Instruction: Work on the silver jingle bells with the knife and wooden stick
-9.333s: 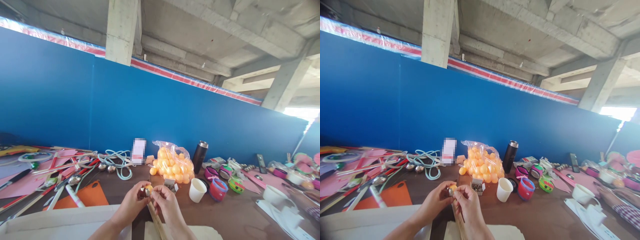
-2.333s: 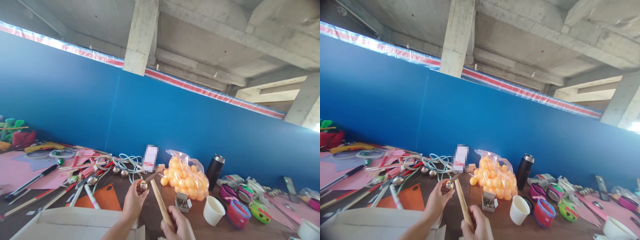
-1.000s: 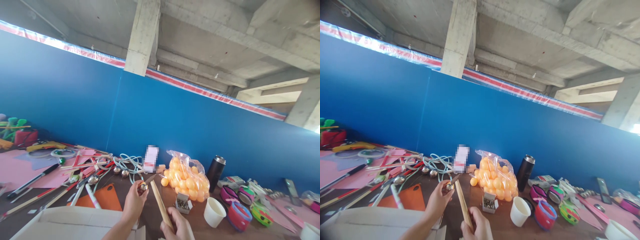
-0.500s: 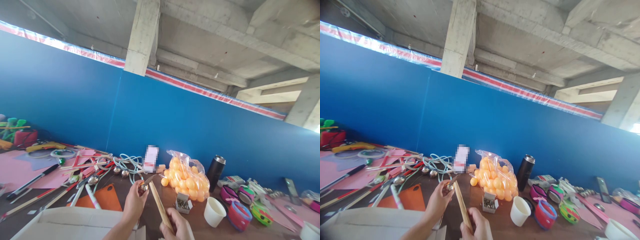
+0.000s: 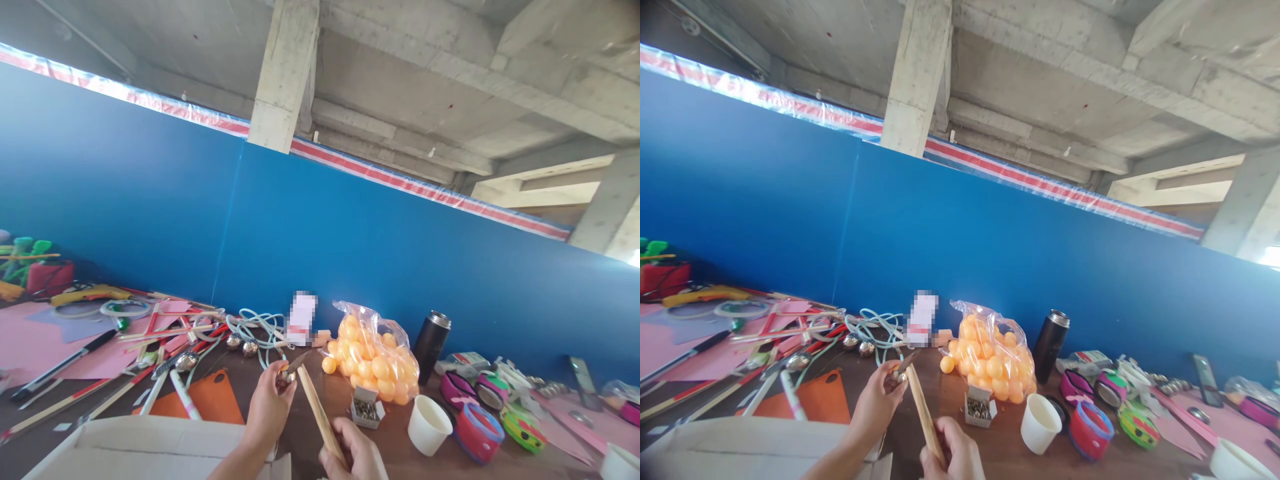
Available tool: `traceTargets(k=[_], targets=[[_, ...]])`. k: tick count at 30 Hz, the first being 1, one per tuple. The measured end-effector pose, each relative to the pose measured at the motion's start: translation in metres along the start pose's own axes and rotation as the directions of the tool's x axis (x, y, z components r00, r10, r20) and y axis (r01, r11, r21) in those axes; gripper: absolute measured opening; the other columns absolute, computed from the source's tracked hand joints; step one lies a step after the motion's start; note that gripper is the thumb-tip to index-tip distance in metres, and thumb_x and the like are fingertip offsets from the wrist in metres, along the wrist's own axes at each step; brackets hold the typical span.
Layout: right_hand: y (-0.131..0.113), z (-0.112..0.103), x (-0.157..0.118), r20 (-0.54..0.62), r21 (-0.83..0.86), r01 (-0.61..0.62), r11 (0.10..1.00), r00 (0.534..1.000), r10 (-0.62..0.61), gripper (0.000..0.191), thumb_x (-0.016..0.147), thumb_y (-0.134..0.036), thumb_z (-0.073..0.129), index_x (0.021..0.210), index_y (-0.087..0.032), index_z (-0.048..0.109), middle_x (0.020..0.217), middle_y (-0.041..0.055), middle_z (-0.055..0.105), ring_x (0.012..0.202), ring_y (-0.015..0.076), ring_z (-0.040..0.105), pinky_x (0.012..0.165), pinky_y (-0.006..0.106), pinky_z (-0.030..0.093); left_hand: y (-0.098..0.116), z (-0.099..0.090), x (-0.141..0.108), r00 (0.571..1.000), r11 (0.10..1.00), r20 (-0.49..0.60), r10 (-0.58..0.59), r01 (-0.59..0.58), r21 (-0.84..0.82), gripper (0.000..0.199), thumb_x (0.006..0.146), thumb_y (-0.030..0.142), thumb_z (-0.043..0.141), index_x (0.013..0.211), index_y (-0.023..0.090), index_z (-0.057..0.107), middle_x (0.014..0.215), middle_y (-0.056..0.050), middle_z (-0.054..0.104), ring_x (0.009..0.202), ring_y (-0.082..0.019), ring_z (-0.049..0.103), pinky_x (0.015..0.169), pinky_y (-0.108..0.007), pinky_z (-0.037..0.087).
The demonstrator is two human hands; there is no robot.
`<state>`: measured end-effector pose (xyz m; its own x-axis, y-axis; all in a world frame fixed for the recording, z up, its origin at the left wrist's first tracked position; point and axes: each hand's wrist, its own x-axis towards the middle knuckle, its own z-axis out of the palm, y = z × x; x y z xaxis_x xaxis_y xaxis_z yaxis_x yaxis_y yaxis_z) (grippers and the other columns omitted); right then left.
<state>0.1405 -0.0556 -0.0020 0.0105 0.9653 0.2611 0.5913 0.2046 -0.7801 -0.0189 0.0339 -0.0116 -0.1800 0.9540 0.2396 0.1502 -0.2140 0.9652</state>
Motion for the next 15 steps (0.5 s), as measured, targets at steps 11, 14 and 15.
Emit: traceTargets(k=[11,14,15], targets=[[0.008,0.003,0.001,0.014,-0.037,-0.001,0.999,1.0,0.001,0.013,0.062,-0.023,0.052,0.074,-0.019,0.055,0.055,-0.0045,0.046,0.05,0.0108,0.042,0.046,0.018,0.034,-0.008,0.001,0.003,0.998,0.997,0.016,0.061,-0.062,0.045,0.037,0.068,0.034,0.056,0.102,0.02,0.057,0.094,-0.005,0.061,0.074,-0.016,0.062,0.075,-0.03,0.047],[0.012,0.003,0.002,0.025,-0.042,0.002,0.999,1.0,-0.001,0.013,0.062,-0.022,0.052,0.074,-0.019,0.055,0.055,-0.0051,0.045,0.049,0.0102,0.041,0.046,0.018,0.034,-0.012,0.002,0.004,0.998,0.998,0.035,0.061,-0.062,0.021,0.039,0.068,0.035,0.056,0.103,0.02,0.056,0.092,-0.005,0.062,0.074,-0.016,0.062,0.074,-0.029,0.047],[0.012,0.003,0.002,0.028,-0.045,-0.003,0.999,1.0,0.004,0.014,0.062,-0.022,0.052,0.075,-0.019,0.056,0.055,-0.0051,0.045,0.049,0.0101,0.041,0.045,0.018,0.034,-0.013,0.003,0.004,0.997,0.998,0.044,0.059,-0.059,0.015,0.04,0.068,0.036,0.056,0.104,0.019,0.055,0.091,-0.005,0.062,0.074,-0.016,0.062,0.074,-0.029,0.047]])
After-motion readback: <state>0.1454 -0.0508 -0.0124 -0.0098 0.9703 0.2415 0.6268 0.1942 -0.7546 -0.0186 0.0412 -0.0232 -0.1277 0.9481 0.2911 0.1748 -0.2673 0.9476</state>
